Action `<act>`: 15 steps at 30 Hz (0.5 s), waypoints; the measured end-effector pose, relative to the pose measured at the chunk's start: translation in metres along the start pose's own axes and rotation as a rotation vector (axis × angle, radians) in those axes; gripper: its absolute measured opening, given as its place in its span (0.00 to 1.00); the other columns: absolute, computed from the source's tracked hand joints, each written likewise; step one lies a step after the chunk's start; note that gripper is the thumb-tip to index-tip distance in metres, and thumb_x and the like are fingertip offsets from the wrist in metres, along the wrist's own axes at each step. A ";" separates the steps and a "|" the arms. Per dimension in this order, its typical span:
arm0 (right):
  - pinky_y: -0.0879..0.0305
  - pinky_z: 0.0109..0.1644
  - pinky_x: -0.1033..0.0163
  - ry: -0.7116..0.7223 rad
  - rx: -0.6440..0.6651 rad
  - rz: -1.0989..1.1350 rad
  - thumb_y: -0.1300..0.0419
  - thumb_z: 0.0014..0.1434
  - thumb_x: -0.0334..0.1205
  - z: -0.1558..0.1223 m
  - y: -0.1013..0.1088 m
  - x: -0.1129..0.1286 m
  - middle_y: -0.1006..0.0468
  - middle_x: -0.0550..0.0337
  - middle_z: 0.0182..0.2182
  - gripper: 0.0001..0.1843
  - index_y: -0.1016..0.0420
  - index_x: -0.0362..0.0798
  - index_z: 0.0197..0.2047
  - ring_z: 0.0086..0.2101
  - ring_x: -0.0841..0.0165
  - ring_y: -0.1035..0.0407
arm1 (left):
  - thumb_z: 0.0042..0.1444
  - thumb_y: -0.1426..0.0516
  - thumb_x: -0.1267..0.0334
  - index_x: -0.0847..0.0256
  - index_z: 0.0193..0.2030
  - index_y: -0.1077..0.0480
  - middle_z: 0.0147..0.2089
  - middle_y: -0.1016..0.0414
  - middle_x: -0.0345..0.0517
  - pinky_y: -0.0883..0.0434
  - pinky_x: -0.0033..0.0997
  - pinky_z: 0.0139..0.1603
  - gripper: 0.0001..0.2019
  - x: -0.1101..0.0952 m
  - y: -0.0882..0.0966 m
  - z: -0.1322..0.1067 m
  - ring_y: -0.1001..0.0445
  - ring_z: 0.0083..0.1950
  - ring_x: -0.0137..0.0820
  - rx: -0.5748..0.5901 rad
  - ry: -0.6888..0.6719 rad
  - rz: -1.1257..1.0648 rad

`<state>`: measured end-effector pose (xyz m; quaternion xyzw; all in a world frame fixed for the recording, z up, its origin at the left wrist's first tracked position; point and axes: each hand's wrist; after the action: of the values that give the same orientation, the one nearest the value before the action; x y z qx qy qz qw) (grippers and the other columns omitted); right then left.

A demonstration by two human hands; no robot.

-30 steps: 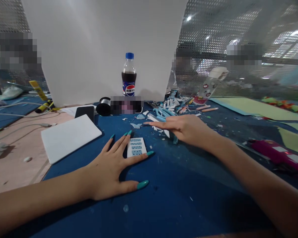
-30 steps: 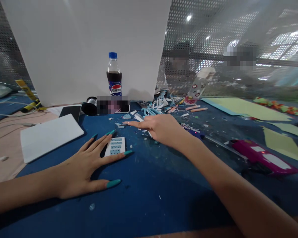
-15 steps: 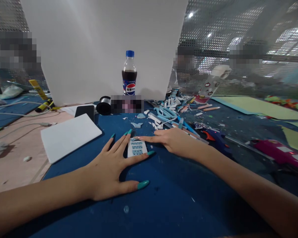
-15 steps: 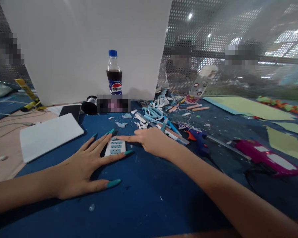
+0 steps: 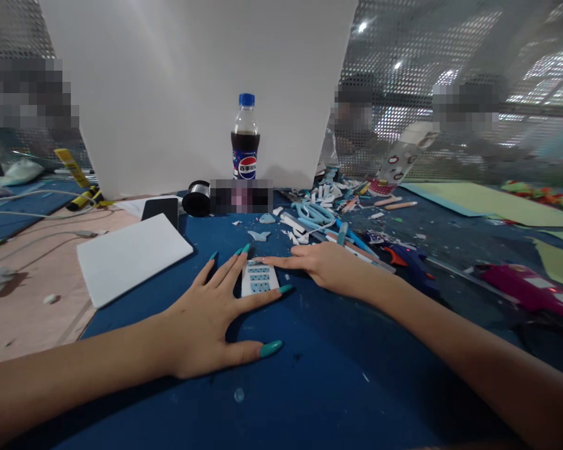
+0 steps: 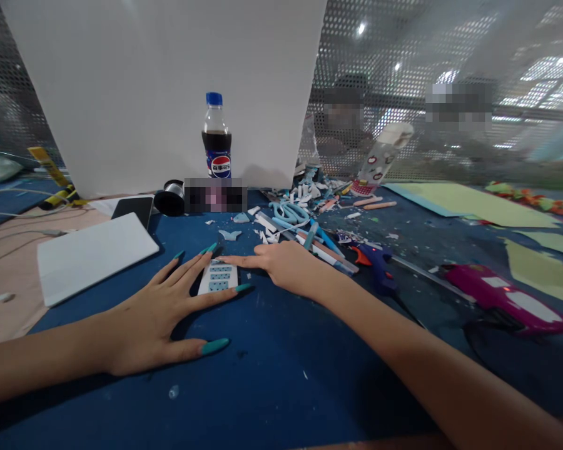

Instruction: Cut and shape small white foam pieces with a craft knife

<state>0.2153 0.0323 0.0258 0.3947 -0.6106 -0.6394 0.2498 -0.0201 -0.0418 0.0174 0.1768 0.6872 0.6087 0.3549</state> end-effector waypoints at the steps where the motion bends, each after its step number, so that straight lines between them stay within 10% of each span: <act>1: 0.52 0.25 0.70 0.003 -0.005 0.003 0.55 0.54 0.22 0.000 0.000 0.000 0.29 0.60 0.30 0.38 0.52 0.65 0.63 0.21 0.75 0.43 | 0.54 0.54 0.38 0.38 0.63 0.55 0.69 0.71 0.38 0.63 0.65 0.60 0.30 0.000 0.001 0.000 0.68 0.67 0.54 0.004 0.000 -0.004; 15: 0.51 0.25 0.70 -0.002 -0.005 0.001 0.54 0.55 0.22 0.001 0.001 0.001 0.27 0.60 0.30 0.37 0.51 0.64 0.63 0.21 0.76 0.43 | 0.53 0.55 0.37 0.37 0.63 0.55 0.69 0.69 0.42 0.60 0.68 0.58 0.30 -0.004 0.005 0.001 0.68 0.66 0.56 0.045 0.029 -0.002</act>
<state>0.2137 0.0321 0.0261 0.3932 -0.6093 -0.6413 0.2506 -0.0172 -0.0427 0.0229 0.1749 0.7062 0.5951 0.3414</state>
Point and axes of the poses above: each hand's wrist, its own z-axis towards the middle knuckle, its own y-axis out of the back of the hand, x = y × z
